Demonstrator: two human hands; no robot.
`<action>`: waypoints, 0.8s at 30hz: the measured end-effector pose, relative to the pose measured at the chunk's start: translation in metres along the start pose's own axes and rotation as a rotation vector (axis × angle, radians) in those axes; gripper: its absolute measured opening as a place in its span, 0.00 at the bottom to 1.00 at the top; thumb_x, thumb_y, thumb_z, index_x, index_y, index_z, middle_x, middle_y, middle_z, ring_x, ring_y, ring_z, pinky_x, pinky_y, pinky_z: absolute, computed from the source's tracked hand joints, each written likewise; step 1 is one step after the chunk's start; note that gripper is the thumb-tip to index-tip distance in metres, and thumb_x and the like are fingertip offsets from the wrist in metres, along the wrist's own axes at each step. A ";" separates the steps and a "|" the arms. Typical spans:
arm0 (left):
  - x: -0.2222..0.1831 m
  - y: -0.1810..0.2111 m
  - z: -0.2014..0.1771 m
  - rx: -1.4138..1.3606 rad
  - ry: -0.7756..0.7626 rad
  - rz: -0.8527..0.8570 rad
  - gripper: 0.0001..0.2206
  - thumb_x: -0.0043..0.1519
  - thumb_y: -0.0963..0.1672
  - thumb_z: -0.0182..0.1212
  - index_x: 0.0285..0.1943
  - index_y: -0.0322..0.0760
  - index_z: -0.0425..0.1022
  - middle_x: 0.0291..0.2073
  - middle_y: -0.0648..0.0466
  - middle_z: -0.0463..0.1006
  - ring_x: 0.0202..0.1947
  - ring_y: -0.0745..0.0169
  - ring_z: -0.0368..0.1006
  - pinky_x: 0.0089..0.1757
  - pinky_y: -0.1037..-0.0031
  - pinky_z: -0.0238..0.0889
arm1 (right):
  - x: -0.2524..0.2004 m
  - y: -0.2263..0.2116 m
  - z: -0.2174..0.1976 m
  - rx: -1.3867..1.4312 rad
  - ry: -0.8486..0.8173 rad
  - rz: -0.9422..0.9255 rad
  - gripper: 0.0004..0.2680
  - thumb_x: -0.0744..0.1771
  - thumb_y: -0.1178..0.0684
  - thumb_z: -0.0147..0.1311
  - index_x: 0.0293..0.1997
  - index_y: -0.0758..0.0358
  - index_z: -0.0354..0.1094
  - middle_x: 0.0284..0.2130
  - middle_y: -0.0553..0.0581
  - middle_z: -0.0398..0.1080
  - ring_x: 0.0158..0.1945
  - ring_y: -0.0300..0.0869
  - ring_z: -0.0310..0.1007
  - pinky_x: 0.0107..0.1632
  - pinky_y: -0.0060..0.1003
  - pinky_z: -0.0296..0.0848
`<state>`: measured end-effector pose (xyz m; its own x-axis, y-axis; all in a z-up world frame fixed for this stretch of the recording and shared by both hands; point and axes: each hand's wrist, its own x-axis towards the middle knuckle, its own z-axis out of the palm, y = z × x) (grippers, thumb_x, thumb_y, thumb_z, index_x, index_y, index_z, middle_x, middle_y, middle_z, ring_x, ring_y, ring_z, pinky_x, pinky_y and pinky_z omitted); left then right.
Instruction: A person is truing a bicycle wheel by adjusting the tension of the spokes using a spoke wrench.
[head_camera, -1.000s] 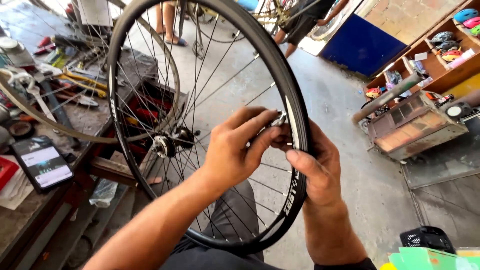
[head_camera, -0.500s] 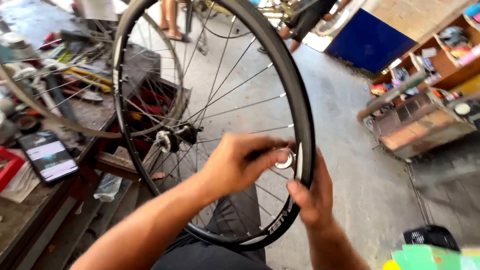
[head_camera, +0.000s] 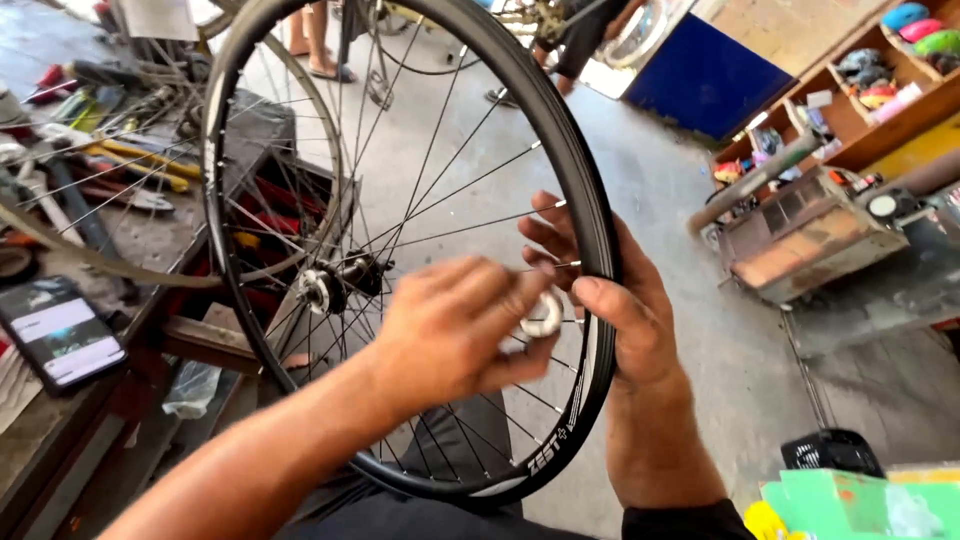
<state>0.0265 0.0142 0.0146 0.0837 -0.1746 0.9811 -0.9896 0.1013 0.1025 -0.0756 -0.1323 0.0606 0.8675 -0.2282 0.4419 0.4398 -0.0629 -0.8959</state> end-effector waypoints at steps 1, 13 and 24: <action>0.005 -0.006 -0.004 0.013 0.002 0.009 0.21 0.58 0.48 0.74 0.54 0.29 0.81 0.31 0.45 0.77 0.27 0.48 0.75 0.30 0.63 0.74 | 0.000 0.000 0.000 0.018 0.012 -0.007 0.25 0.65 0.51 0.57 0.70 0.67 0.58 0.66 0.73 0.64 0.68 0.60 0.68 0.69 0.55 0.66; 0.025 -0.022 -0.009 0.135 -0.208 -0.154 0.24 0.71 0.51 0.63 0.65 0.26 0.71 0.39 0.48 0.76 0.35 0.54 0.72 0.29 0.65 0.72 | -0.012 -0.007 0.002 -0.171 -0.069 -0.016 0.26 0.68 0.52 0.50 0.75 0.72 0.49 0.69 0.66 0.62 0.72 0.51 0.64 0.75 0.55 0.68; 0.013 -0.038 -0.003 0.524 -0.114 0.124 0.22 0.76 0.54 0.56 0.63 0.31 0.76 0.31 0.61 0.74 0.28 0.69 0.72 0.26 0.77 0.61 | -0.006 -0.010 0.004 -0.131 -0.252 -0.100 0.28 0.70 0.53 0.50 0.79 0.69 0.39 0.79 0.72 0.44 0.84 0.58 0.44 0.81 0.57 0.58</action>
<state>0.0655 0.0114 0.0243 -0.0219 -0.3006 0.9535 -0.9195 -0.3683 -0.1372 -0.0845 -0.1264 0.0667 0.8588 0.0325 0.5112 0.5066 -0.2019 -0.8382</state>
